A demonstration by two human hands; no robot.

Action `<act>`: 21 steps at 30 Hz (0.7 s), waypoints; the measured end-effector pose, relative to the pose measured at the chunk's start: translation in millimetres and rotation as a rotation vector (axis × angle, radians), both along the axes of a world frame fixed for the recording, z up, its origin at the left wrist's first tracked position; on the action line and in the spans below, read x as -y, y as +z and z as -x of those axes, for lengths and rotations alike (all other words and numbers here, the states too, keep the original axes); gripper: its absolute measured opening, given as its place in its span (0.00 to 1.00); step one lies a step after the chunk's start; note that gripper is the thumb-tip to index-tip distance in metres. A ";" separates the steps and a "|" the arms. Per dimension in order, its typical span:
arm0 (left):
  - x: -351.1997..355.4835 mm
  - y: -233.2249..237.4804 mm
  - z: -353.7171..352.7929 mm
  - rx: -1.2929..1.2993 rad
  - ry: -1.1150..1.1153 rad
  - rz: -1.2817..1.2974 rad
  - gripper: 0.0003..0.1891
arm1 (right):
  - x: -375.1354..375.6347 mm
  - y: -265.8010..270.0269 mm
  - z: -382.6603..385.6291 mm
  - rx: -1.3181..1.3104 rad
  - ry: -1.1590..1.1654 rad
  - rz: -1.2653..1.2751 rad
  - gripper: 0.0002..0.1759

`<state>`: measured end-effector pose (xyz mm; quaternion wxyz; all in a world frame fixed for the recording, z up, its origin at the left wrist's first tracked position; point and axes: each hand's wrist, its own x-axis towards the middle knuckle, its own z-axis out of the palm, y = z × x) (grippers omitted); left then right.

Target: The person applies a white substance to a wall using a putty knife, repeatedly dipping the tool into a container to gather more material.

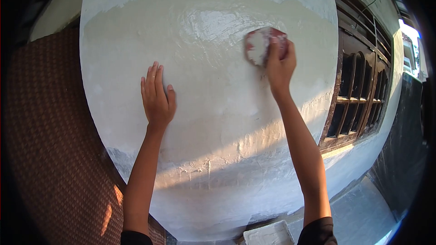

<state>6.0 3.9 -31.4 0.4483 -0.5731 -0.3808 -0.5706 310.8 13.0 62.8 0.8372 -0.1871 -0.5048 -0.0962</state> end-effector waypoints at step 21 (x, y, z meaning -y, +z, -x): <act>1.2 -2.4 -0.2 0.011 0.011 -0.017 0.29 | 17.0 24.7 14.9 -0.068 0.090 0.014 0.16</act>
